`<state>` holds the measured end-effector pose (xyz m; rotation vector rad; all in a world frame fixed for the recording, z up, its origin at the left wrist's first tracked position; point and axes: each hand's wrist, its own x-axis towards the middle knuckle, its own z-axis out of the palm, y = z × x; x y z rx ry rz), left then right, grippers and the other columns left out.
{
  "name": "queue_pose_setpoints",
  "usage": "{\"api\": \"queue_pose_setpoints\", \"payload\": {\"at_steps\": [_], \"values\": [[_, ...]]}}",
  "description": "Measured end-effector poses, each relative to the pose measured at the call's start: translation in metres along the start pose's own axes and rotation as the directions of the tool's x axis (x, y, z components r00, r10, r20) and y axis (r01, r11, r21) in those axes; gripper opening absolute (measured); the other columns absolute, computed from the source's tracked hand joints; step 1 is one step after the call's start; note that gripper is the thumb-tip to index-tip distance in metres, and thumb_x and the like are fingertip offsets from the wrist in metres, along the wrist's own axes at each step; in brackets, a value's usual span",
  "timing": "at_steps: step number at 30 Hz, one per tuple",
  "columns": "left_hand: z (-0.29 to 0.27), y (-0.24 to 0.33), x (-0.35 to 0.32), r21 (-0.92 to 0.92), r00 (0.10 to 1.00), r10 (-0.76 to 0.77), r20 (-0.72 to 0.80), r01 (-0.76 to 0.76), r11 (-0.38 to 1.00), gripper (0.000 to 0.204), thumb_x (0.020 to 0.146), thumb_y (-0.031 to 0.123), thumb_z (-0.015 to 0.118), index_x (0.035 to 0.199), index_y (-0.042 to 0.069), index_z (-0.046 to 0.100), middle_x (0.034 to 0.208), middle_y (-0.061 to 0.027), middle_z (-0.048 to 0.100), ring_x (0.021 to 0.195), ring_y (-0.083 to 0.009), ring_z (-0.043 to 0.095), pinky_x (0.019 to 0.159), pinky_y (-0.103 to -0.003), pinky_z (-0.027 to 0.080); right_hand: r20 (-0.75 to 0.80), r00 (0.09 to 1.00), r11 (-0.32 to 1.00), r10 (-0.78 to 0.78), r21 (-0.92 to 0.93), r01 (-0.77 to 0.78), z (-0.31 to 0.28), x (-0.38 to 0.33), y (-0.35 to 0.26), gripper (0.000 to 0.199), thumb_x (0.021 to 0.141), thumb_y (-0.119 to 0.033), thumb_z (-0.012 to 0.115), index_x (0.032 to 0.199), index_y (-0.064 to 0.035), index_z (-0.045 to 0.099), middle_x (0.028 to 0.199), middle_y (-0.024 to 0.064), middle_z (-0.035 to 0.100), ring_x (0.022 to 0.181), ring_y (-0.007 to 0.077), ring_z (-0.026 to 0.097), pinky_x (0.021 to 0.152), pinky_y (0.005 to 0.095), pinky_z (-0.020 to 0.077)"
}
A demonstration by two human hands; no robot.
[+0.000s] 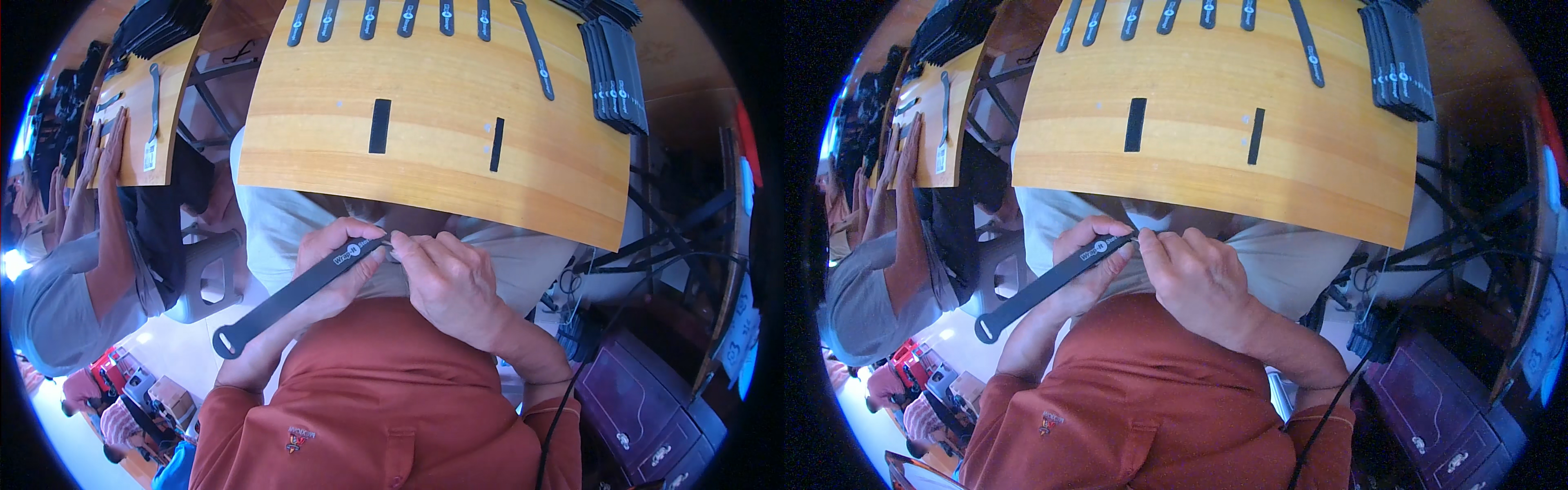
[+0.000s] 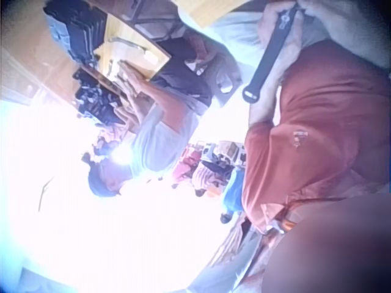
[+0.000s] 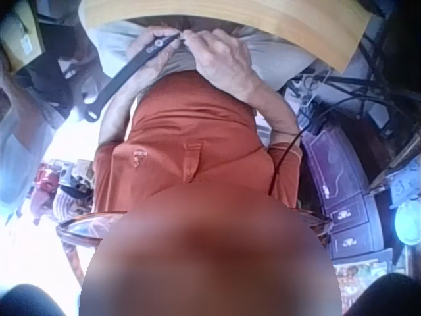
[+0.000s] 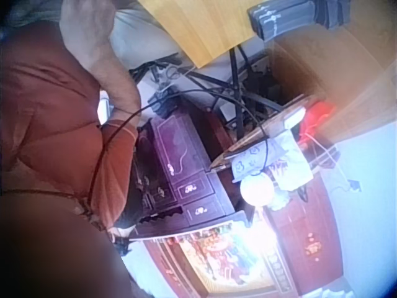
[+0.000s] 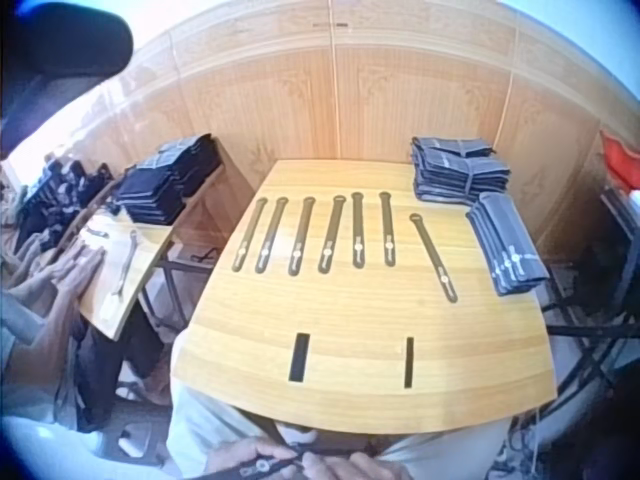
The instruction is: Organizing and aligning black textile straps on a wooden table for inspection or packaging.
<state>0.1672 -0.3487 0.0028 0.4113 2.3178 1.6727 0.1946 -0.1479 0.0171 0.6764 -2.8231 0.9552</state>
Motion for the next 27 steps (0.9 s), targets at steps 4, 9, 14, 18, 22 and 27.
{"api": "queue_pose_setpoints", "payload": {"at_steps": [4,9,14,18,22,27], "values": [[0.006,-0.006,-0.004,-0.035,0.998,-0.013,-0.062,0.010,0.999,0.017,0.088,0.003,0.073,0.103,0.004,0.064,0.083,-0.0055,0.070,0.071,-0.0133,0.065,0.064,-0.027,0.050,-0.059,0.998,1.000,-0.003,0.023,0.004,0.007,-0.002,0.001,0.028,0.081,-0.004,0.065,0.108,0.0014,0.068,0.080,0.0087,0.067,0.066,0.0221,0.063,0.055,0.0357,0.0534],[0.010,-0.016,-0.010,-0.126,0.995,-0.037,-0.094,0.025,0.992,0.015,0.090,0.003,0.069,0.104,0.004,0.063,0.082,-0.0016,0.067,0.070,-0.0066,0.060,0.062,-0.025,0.048,-0.127,0.991,0.983,0.037,0.185,-0.013,0.017,-0.005,0.007,0.030,0.079,0.000,0.070,0.109,0.0009,0.067,0.086,0.0104,0.071,0.066,0.0239,0.065,0.056,0.0353,0.0542],[0.014,-0.011,-0.012,-0.179,0.992,-0.112,-0.054,0.101,0.979,0.013,0.093,0.001,0.061,0.106,0.002,0.059,0.093,-0.0034,0.063,0.082,-0.0077,0.058,0.074,-0.024,0.048,-0.170,0.985,0.996,-0.019,0.085,0.034,0.015,-0.006,0.009,0.031,0.078,0.002,0.073,0.109,0.0010,0.066,0.088,0.0109,0.073,0.066,0.0243,0.066,0.056,0.0357,0.0541],[0.015,-0.014,-0.014,-0.149,0.991,-0.127,-0.042,0.120,0.982,0.012,0.094,0.003,0.062,0.106,0.001,0.059,0.092,-0.0031,0.062,0.081,-0.0074,0.057,0.073,-0.024,0.048,-0.096,0.994,0.997,-0.057,0.050,0.062,0.011,-0.005,0.012,0.034,0.076,0.002,0.069,0.110,0.0016,0.067,0.089,0.0101,0.071,0.064,0.0223,0.063,0.054,0.0347,0.0528],[0.023,-0.020,-0.011,-0.131,0.993,-0.046,-0.113,0.031,0.991,0.014,0.090,0.002,0.067,0.103,0.003,0.061,0.074,-0.0010,0.064,0.063,-0.0058,0.057,0.057,-0.024,0.046,0.007,0.994,0.974,-0.109,-0.198,0.108,0.006,-0.003,0.005,0.035,0.074,-0.003,0.068,0.108,0.0029,0.068,0.088,0.0089,0.069,0.065,0.0189,0.060,0.052,0.0322,0.0519],[0.025,-0.024,-0.010,-0.074,0.990,0.024,-0.137,-0.035,0.997,0.019,0.090,0.000,0.068,0.107,0.002,0.060,0.075,-0.0035,0.064,0.062,-0.0070,0.058,0.056,-0.025,0.047,0.015,0.991,0.910,-0.135,-0.394,0.130,0.013,-0.003,-0.001,0.036,0.073,-0.008,0.068,0.107,0.0039,0.069,0.088,0.0091,0.068,0.068,0.0169,0.059,0.052,0.0306,0.0515]]}}
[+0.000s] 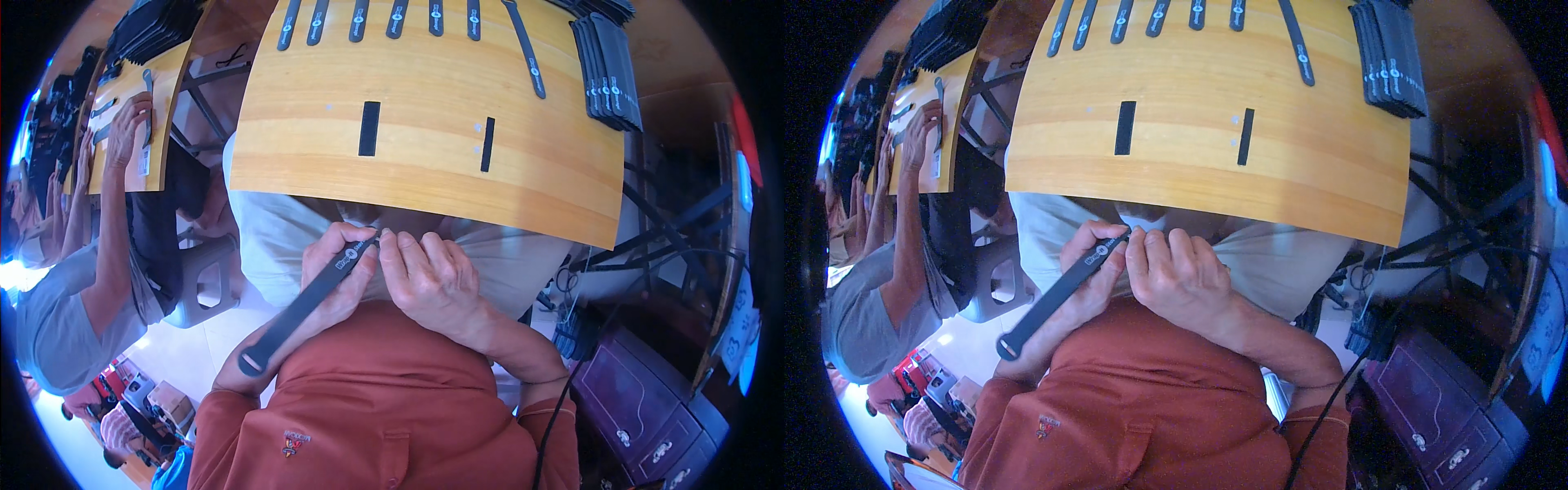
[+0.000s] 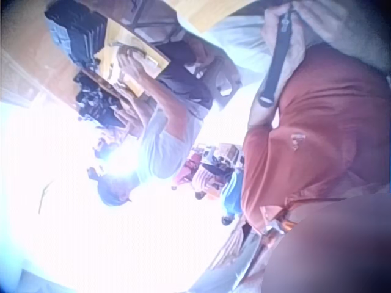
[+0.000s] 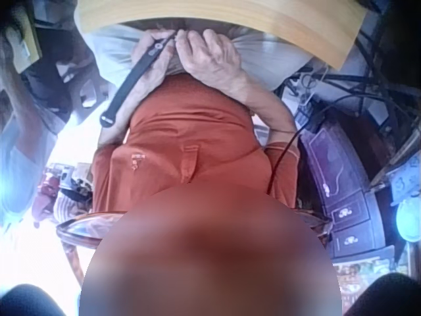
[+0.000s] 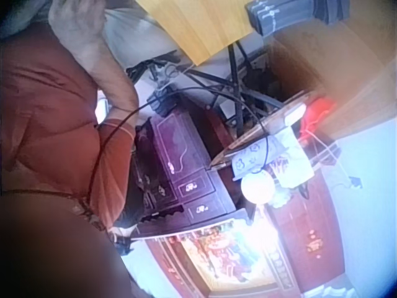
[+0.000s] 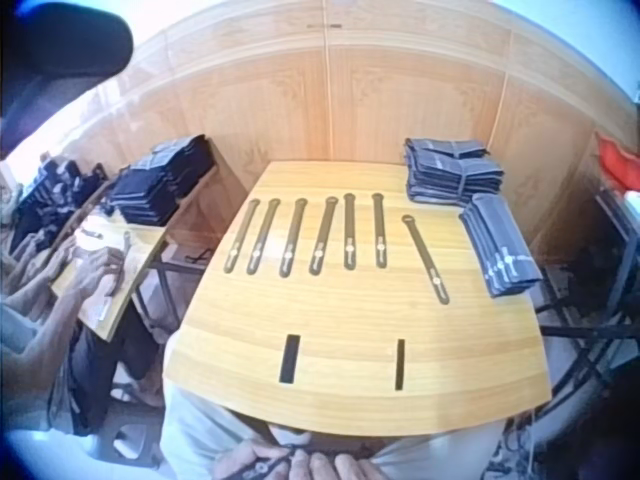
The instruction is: Organizing and aligning black textile straps on a wooden table for inspection or packaging.
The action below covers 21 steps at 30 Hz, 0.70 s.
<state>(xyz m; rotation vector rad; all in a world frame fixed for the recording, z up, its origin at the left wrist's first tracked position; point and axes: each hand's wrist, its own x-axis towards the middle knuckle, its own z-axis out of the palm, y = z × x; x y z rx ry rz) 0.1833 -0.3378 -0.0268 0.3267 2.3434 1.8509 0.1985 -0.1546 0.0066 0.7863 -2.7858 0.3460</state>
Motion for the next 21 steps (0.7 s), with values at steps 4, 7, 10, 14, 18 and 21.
{"api": "queue_pose_setpoints", "payload": {"at_steps": [4,7,10,14,18,21], "values": [[-0.001,0.002,0.001,-0.003,1.000,0.030,0.004,-0.030,1.000,0.018,0.090,0.000,0.067,0.106,0.001,0.059,0.075,-0.0041,0.064,0.062,-0.0075,0.057,0.057,-0.025,0.047,-0.048,0.998,0.995,0.047,0.091,-0.042,0.006,-0.001,0.001,0.036,0.074,-0.008,0.069,0.108,0.0028,0.069,0.087,0.0082,0.069,0.067,0.0166,0.060,0.051,0.0304,0.0513],[-0.003,0.003,0.001,0.077,0.995,0.093,0.031,-0.095,0.992,0.018,0.091,0.000,0.067,0.107,0.001,0.059,0.075,-0.0034,0.063,0.061,-0.0080,0.056,0.057,-0.025,0.046,-0.015,0.992,0.959,0.127,0.259,-0.119,0.009,0.000,0.003,0.031,0.075,-0.006,0.069,0.105,0.0011,0.070,0.085,0.0070,0.069,0.066,0.0170,0.060,0.052,0.0304,0.0518],[-0.003,0.003,-0.002,0.024,0.999,0.036,0.034,-0.037,0.999,0.017,0.092,0.001,0.066,0.108,0.001,0.059,0.079,-0.0027,0.063,0.066,-0.0076,0.056,0.060,-0.025,0.046,-0.084,0.991,0.984,0.102,0.157,-0.088,0.010,0.001,0.000,0.026,0.076,-0.004,0.070,0.102,-0.0002,0.070,0.084,0.0071,0.070,0.063,0.0181,0.061,0.053,0.0309,0.0526],[-0.012,0.009,-0.003,-0.178,0.985,-0.156,0.077,0.168,0.970,0.014,0.094,0.005,0.063,0.106,0.002,0.059,0.093,-0.0019,0.062,0.083,-0.0065,0.054,0.073,-0.025,0.045,-0.142,0.988,0.949,0.053,0.317,-0.005,0.024,-0.002,0.018,0.023,0.076,0.000,0.073,0.099,-0.0007,0.070,0.083,0.0080,0.072,0.062,0.0189,0.062,0.053,0.0312,0.0528],[-0.020,0.005,-0.004,-0.270,0.950,-0.238,0.201,0.287,0.919,0.015,0.092,0.003,0.062,0.106,0.003,0.060,0.097,-0.0013,0.063,0.087,-0.0067,0.054,0.077,-0.025,0.045,-0.210,0.971,0.772,0.111,0.634,0.049,0.035,-0.005,0.024,0.019,0.081,-0.005,0.070,0.099,-0.0039,0.070,0.076,0.0064,0.067,0.063,0.0215,0.063,0.052,0.0352,0.0522],[-0.021,0.007,-0.003,-0.506,0.902,-0.298,0.312,0.423,0.752,0.014,0.092,0.004,0.062,0.106,0.002,0.060,0.097,-0.0021,0.064,0.086,-0.0075,0.056,0.077,-0.024,0.045,-0.167,0.977,0.715,0.133,0.698,0.022,0.032,-0.007,0.024,0.017,0.080,-0.005,0.069,0.097,-0.0045,0.069,0.076,0.0072,0.068,0.063,0.0228,0.064,0.053,0.0363,0.0528]]}}
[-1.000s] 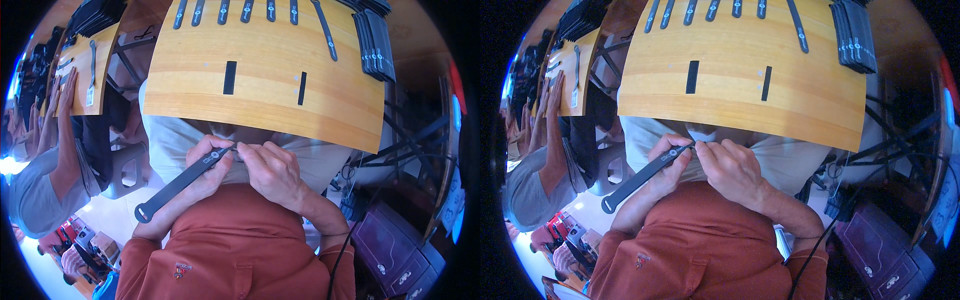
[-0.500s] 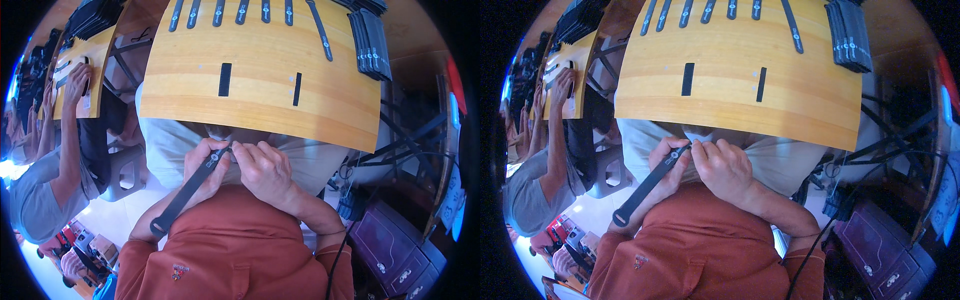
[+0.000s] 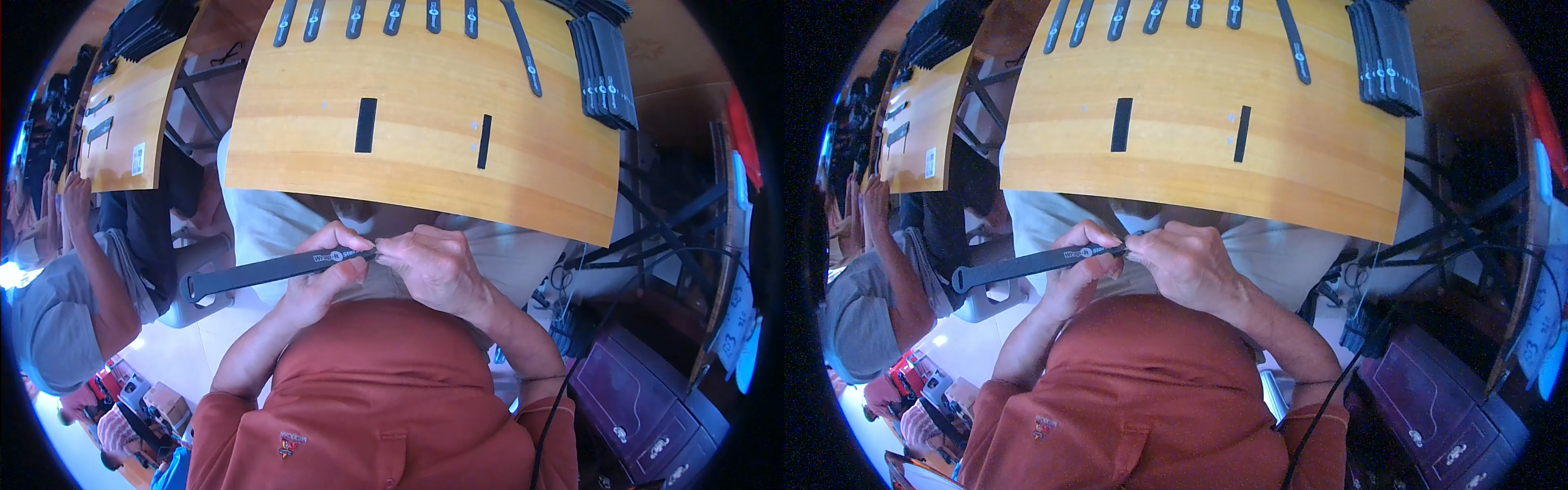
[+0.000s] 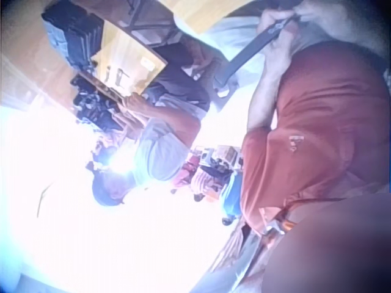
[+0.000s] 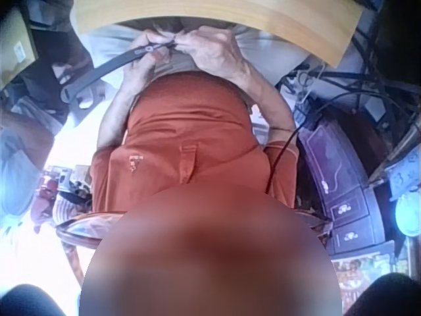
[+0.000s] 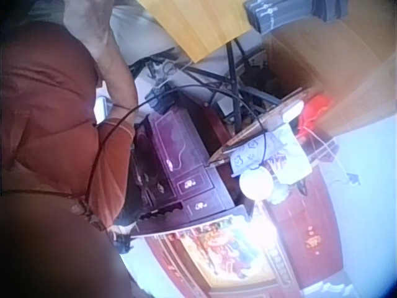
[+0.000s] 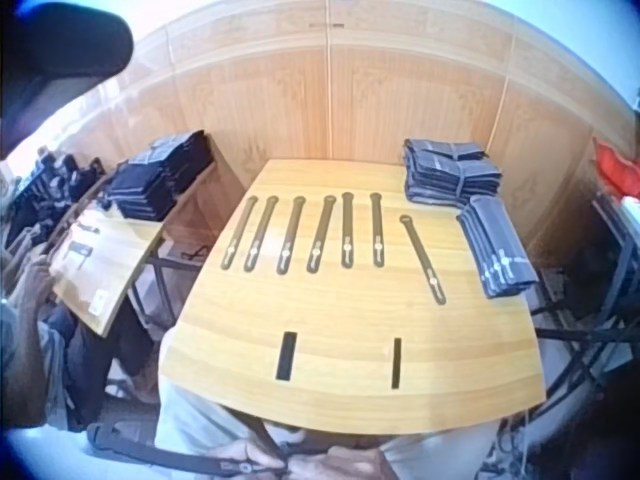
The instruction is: Organizing and aligning black textile straps on a wooden table for inspection or packaging.
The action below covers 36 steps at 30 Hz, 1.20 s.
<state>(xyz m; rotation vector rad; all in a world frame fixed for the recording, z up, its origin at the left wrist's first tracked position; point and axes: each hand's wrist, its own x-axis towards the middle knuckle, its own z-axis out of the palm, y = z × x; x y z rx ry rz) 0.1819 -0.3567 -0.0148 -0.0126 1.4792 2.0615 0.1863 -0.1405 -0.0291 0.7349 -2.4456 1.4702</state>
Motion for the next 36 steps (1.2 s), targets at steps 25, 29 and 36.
{"api": "queue_pose_setpoints", "payload": {"at_steps": [25,29,36], "values": [[0.010,0.007,0.012,-0.204,0.997,0.071,-0.027,-0.075,0.976,0.020,0.098,0.007,0.064,0.115,0.002,0.057,0.090,-0.0034,0.063,0.076,-0.0093,0.056,0.068,-0.024,0.046,-0.089,0.996,0.998,-0.010,-0.070,0.004,0.010,0.007,-0.007,0.031,0.081,0.001,0.067,0.112,-0.0048,0.068,0.077,0.0070,0.069,0.065,0.0251,0.067,0.054,0.0375,0.0547],[0.008,0.000,0.010,0.045,0.977,0.048,-0.207,-0.040,0.998,0.027,0.093,0.011,0.073,0.115,0.001,0.060,0.097,-0.0043,0.067,0.079,-0.0090,0.060,0.067,-0.024,0.050,0.021,0.994,0.990,0.105,-0.097,-0.103,0.008,0.004,-0.015,0.026,0.082,0.004,0.073,0.107,-0.0013,0.070,0.083,0.0130,0.072,0.068,0.0265,0.070,0.056,0.0360,0.0544],[0.006,0.004,0.006,0.238,0.984,0.059,-0.166,-0.018,0.971,0.022,0.094,0.008,0.073,0.112,0.000,0.062,0.099,-0.0039,0.066,0.091,-0.0093,0.063,0.079,-0.023,0.052,-0.042,0.990,0.991,0.136,-0.006,-0.137,0.009,0.005,-0.020,0.028,0.082,0.006,0.072,0.109,-0.0010,0.070,0.080,0.0138,0.070,0.067,0.0297,0.069,0.056,0.0386,0.0538]]}}
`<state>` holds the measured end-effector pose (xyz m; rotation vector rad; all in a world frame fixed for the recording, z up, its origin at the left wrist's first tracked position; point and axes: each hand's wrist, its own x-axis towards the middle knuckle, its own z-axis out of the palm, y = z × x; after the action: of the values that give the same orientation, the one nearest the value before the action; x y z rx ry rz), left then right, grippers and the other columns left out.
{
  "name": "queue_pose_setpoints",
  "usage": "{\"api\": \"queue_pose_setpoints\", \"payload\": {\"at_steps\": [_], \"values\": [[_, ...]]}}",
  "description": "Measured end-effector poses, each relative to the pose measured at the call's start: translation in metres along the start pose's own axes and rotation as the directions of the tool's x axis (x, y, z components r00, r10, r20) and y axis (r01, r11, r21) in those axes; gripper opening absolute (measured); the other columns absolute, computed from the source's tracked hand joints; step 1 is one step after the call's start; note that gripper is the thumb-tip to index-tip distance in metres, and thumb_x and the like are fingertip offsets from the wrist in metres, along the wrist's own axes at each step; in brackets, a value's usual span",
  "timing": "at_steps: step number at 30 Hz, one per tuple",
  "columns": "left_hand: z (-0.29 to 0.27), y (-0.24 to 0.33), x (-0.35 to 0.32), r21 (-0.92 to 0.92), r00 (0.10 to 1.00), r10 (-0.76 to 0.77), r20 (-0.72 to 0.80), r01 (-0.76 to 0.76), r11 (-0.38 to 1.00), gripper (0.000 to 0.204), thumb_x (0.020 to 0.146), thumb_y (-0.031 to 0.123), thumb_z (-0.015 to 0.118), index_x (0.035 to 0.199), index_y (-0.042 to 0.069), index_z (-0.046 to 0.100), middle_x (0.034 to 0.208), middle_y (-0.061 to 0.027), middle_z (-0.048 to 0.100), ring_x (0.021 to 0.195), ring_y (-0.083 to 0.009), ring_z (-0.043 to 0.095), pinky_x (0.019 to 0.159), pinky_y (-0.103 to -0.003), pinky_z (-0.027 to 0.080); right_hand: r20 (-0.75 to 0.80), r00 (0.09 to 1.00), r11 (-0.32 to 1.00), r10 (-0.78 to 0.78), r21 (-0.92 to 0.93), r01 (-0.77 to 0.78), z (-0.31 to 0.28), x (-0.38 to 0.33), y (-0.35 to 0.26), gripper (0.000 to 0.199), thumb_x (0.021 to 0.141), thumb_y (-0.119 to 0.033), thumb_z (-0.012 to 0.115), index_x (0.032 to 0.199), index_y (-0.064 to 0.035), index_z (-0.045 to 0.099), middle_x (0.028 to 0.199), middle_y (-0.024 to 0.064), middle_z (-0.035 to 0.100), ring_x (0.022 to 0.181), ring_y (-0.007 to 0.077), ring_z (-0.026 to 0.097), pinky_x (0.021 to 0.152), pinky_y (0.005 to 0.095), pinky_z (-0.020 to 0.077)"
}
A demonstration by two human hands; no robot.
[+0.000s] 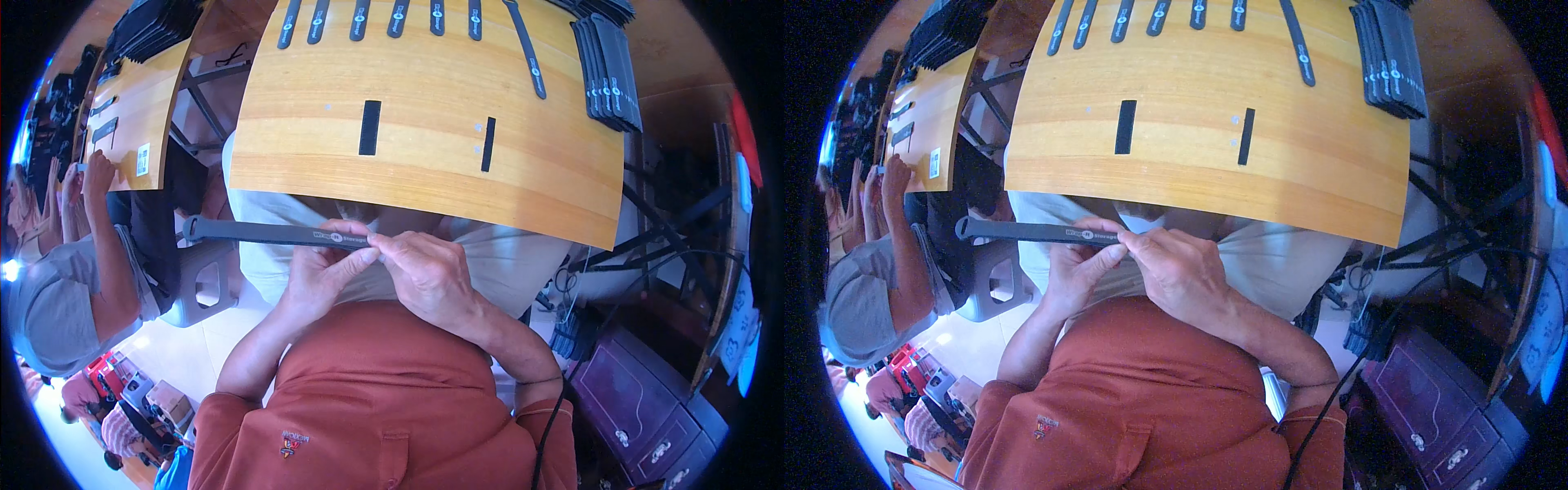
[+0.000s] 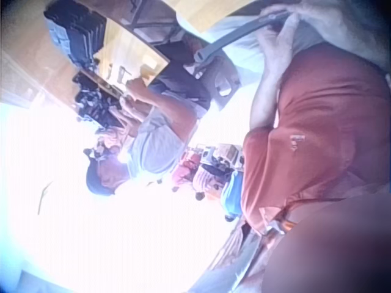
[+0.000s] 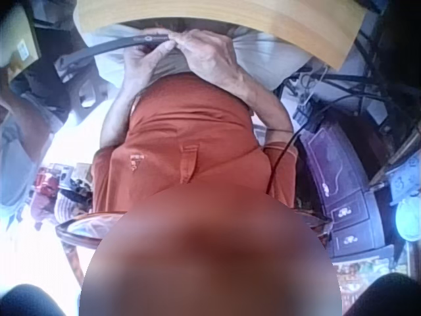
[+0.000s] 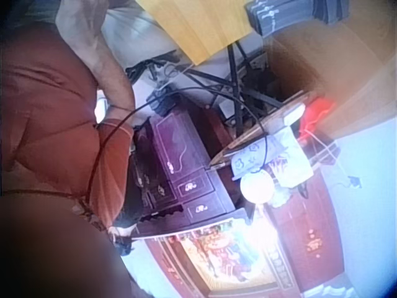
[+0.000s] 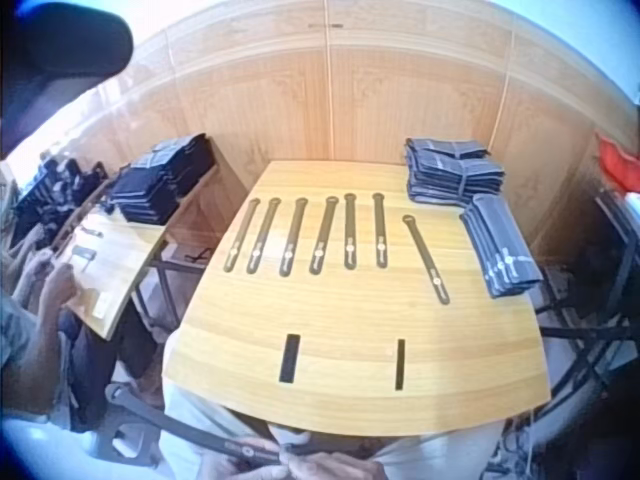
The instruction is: Organizing and aligning black textile straps on a wooden table for inspection or packaging.
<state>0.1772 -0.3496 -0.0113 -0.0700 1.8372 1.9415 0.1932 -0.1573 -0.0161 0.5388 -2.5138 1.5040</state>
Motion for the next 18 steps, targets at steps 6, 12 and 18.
{"api": "queue_pose_setpoints", "payload": {"at_steps": [6,12,18], "values": [[-0.015,0.010,-0.006,0.206,0.985,-0.079,0.152,0.046,0.977,0.023,0.096,0.010,0.071,0.113,-0.001,0.061,0.098,-0.0044,0.065,0.092,-0.0093,0.062,0.077,-0.025,0.052,0.172,0.985,0.999,0.003,-0.053,0.006,-0.012,-0.001,-0.005,0.033,0.078,0.007,0.068,0.109,-0.0027,0.071,0.075,0.0103,0.066,0.065,0.0280,0.066,0.054,0.0392,0.0519],[-0.022,0.036,-0.006,0.584,0.926,-0.181,0.331,-0.050,0.810,0.026,0.093,0.004,0.067,0.117,0.002,0.058,0.097,-0.0131,0.066,0.089,-0.0219,0.066,0.076,-0.035,0.052,0.457,0.889,0.937,-0.024,-0.298,0.179,-0.029,0.014,-0.024,0.032,0.076,-0.007,0.066,0.107,-0.0063,0.073,0.074,0.0043,0.060,0.069,0.0229,0.063,0.055,0.0368,0.0512],[-0.024,0.055,0.003,0.735,0.840,-0.100,0.533,-0.401,0.547,0.030,0.087,0.004,0.064,0.116,0.004,0.057,0.101,-0.0179,0.064,0.098,-0.0372,0.064,0.079,-0.044,0.051,0.597,0.799,0.808,-0.075,-0.433,0.399,-0.026,0.021,-0.032,0.024,0.076,-0.016,0.065,0.098,-0.0102,0.073,0.076,0.0000,0.057,0.072,0.0149,0.062,0.057,0.0318,0.0505]]}}
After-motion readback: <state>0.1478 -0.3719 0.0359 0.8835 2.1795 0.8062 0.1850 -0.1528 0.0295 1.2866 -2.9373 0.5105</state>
